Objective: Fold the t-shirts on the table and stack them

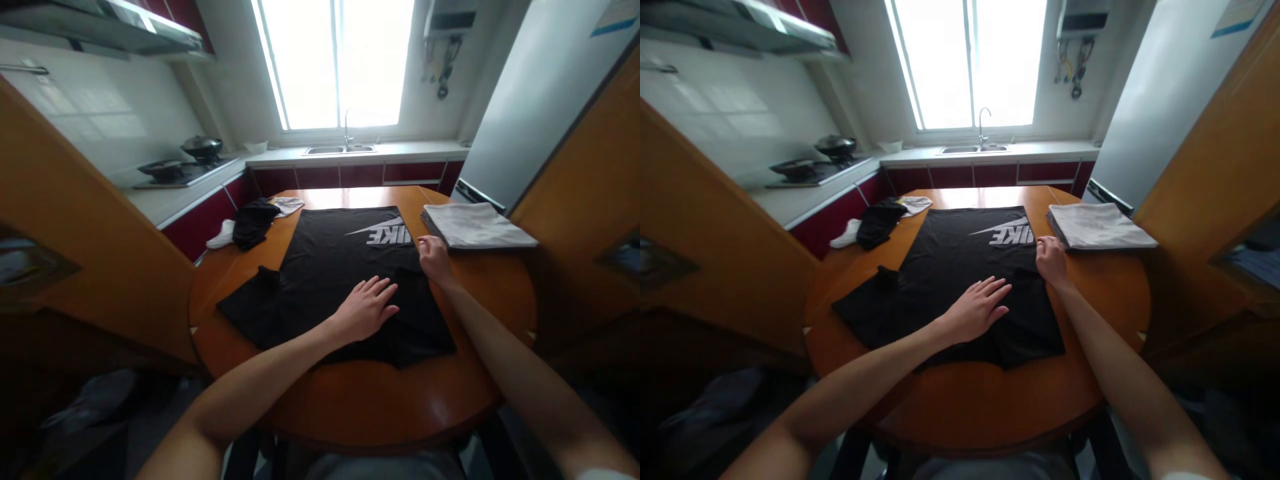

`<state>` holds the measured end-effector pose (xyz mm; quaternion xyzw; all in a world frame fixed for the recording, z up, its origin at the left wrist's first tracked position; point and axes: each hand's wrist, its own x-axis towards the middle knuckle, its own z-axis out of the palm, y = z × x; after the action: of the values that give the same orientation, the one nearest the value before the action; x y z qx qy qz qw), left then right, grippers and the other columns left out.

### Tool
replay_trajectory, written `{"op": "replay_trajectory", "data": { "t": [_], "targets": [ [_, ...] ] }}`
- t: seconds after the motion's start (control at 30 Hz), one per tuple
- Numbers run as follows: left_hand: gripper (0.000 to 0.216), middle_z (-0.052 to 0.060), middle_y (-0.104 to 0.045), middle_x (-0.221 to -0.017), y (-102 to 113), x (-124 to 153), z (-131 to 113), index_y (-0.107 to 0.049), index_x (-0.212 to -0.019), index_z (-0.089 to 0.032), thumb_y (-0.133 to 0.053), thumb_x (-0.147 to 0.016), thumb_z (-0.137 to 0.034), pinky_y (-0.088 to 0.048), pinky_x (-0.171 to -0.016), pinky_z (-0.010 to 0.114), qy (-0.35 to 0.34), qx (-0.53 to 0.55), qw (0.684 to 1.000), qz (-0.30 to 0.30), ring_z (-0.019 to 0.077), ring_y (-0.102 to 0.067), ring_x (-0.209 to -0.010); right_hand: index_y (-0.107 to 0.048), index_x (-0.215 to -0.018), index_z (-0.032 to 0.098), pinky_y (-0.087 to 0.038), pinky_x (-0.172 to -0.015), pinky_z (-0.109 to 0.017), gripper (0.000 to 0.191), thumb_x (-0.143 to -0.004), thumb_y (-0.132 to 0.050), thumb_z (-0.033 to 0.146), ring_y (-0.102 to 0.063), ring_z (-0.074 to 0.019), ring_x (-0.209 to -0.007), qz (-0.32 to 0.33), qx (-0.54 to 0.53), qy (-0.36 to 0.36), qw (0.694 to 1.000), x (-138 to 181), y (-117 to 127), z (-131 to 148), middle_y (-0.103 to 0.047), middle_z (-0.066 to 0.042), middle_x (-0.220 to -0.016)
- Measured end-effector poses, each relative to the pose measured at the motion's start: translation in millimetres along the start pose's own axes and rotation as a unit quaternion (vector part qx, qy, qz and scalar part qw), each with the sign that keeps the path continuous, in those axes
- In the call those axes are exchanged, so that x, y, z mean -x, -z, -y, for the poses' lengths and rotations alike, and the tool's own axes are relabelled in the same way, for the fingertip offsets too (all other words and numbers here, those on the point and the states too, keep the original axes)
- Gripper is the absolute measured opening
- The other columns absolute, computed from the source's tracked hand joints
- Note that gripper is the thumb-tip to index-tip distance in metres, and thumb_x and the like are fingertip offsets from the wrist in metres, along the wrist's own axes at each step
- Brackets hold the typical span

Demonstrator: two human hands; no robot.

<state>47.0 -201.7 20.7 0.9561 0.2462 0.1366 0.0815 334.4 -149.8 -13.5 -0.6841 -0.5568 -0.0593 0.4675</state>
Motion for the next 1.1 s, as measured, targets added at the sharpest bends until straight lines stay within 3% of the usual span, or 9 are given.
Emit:
{"op": "replay_trajectory", "data": {
  "t": [0.17,0.3,0.43,0.6,0.73,0.87,0.97,1.1],
  "targets": [
    [0.038,0.008,-0.064,-0.138,27.7,-4.4,24.9,-0.06,-0.136,-0.021,-0.047,-0.104,-0.036,-0.048,-0.107,0.038,0.054,-0.005,0.998,-0.025,0.0241,-0.062,-0.124,-0.071,-0.103,0.015,-0.048,-0.1,-0.046,0.036,-0.092,-0.043,0.036,-0.063,-0.0293,-0.106,-0.013,-0.046,0.011,0.999,3.3,0.0,7.0,-0.07,-0.016,-0.107],
    [0.034,0.008,-0.069,-0.129,51.6,-3.0,56.5,-0.066,-0.13,-0.021,-0.056,-0.099,-0.032,-0.051,-0.103,0.034,0.113,0.002,0.993,-0.046,0.0229,-0.066,-0.116,-0.071,-0.102,0.016,-0.051,-0.095,-0.045,0.035,-0.093,-0.045,0.036,-0.065,-0.0286,-0.104,-0.03,-0.073,0.018,0.997,3.5,2.1,11.2,-0.071,-0.015,-0.107],
    [0.036,0.008,-0.072,-0.122,78.0,14.7,100.0,-0.067,-0.129,-0.019,-0.064,-0.094,-0.029,-0.054,-0.098,0.033,0.204,0.048,0.97,-0.122,0.0222,-0.069,-0.108,-0.072,-0.097,0.018,-0.053,-0.093,-0.045,0.031,-0.092,-0.046,0.035,-0.066,-0.0287,-0.101,-0.023,-0.086,0.036,0.995,3.8,4.1,13.9,-0.072,-0.013,-0.103],
    [0.037,0.011,-0.071,-0.123,90.9,82.8,153.7,-0.067,-0.127,-0.015,-0.064,-0.091,-0.023,-0.054,-0.097,0.034,0.369,0.054,0.909,-0.185,0.023,-0.069,-0.105,-0.072,-0.096,0.02,-0.053,-0.092,-0.045,0.028,-0.091,-0.049,0.035,-0.067,-0.0289,-0.1,0.006,-0.1,0.041,0.994,9.0,4.6,24.3,-0.072,-0.013,-0.104],
    [0.043,0.018,-0.065,-0.131,88.4,163.6,179.1,-0.064,-0.13,-0.01,-0.061,-0.092,-0.028,-0.046,-0.107,0.039,0.501,-0.087,0.842,-0.179,0.0302,-0.062,-0.12,-0.072,-0.096,0.022,-0.052,-0.095,-0.046,0.026,-0.09,-0.05,0.034,-0.067,-0.0289,-0.1,0.037,-0.104,0.071,0.991,15.1,6.4,39.9,-0.073,-0.012,-0.104],
    [0.052,0.022,-0.062,-0.129,84.2,218.0,188.7,-0.063,-0.132,-0.011,-0.056,-0.094,-0.047,-0.045,-0.104,0.046,0.593,-0.174,0.775,-0.128,0.0378,-0.059,-0.121,-0.072,-0.097,0.025,-0.051,-0.099,-0.048,0.024,-0.09,-0.051,0.033,-0.066,-0.0288,-0.105,0.076,-0.125,0.105,0.984,22.5,8.6,69.7,-0.072,-0.009,-0.106],
    [0.049,0.018,-0.066,-0.123,82.9,229.7,193.5,-0.068,-0.123,-0.018,-0.059,-0.091,-0.054,-0.048,-0.096,0.042,0.615,-0.145,0.766,-0.114,0.0361,-0.061,-0.116,-0.073,-0.1,0.026,-0.051,-0.099,-0.047,0.025,-0.093,-0.051,0.033,-0.066,-0.0281,-0.106,0.147,-0.161,0.17,0.961,36.3,6.2,110.3,-0.072,-0.009,-0.108],
    [0.041,0.013,-0.073,-0.111,84.2,227.7,201.6,-0.069,-0.109,-0.02,-0.065,-0.087,-0.054,-0.049,-0.087,0.035,0.635,-0.079,0.759,-0.119,0.0305,-0.067,-0.108,-0.074,-0.112,0.026,-0.05,-0.101,-0.044,0.027,-0.097,-0.051,0.032,-0.064,-0.0264,-0.112,0.303,-0.164,0.297,0.891,68.0,-9.0,179.0,-0.069,-0.008,-0.121]
  ]
}}
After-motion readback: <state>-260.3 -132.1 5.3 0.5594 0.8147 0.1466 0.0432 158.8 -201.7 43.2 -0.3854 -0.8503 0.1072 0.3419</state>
